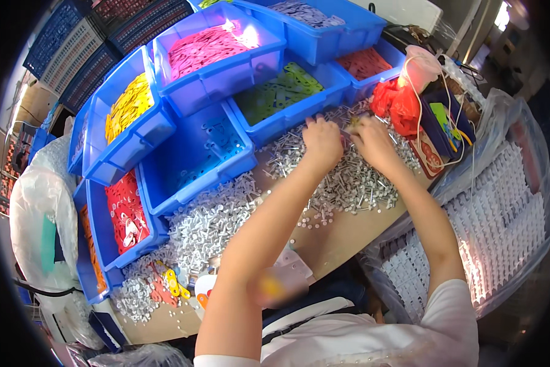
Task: Assembling a toy xylophone by placing colored keys and small parts onto a plastic base.
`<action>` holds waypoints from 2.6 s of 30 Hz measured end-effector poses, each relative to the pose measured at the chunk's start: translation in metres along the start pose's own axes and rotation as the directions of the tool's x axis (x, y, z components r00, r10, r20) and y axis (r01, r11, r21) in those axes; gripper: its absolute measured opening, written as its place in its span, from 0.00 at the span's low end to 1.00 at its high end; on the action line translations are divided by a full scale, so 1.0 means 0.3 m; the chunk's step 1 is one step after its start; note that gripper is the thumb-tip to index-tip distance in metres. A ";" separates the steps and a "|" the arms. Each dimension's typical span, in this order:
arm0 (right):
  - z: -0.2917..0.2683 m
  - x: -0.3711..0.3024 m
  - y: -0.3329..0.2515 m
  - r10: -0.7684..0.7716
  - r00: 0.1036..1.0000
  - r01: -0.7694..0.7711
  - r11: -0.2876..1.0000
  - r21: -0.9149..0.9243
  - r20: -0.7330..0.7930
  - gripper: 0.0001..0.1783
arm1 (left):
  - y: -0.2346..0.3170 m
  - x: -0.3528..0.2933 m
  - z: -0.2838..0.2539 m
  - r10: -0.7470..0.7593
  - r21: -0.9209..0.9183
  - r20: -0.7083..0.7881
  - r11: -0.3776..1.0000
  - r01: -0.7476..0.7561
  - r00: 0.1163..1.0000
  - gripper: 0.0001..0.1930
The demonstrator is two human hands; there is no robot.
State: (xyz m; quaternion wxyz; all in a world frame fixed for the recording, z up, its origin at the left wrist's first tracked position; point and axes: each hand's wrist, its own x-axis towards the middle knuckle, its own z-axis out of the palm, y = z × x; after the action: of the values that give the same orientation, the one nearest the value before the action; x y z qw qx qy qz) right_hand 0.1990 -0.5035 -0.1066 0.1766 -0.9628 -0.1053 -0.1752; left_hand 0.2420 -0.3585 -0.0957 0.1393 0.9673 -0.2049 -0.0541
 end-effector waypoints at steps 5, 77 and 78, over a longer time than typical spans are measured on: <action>-0.039 -0.109 -0.042 0.028 1.000 -0.025 0.974 0.227 -0.008 0.07 | 0.003 -0.022 -0.081 0.027 0.223 0.030 0.974 -0.033 0.999 0.16; -0.128 -0.229 -0.582 -0.239 0.632 -0.410 0.705 0.579 0.738 0.06 | -0.196 -1.064 -0.122 0.004 -0.336 -0.538 0.916 -0.219 0.843 0.08; -0.108 -0.232 -0.579 -0.265 0.627 -0.403 0.695 0.596 0.733 0.06 | -0.200 -1.068 -0.123 0.004 -0.335 -0.538 0.917 -0.219 0.843 0.08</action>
State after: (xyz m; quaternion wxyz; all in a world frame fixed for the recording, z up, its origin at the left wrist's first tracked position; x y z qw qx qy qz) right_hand 0.0795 -0.3664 -0.0515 0.4800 -0.7949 -0.1887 0.3197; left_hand -0.0210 -0.1649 -0.0628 0.3793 0.8845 -0.2013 0.1826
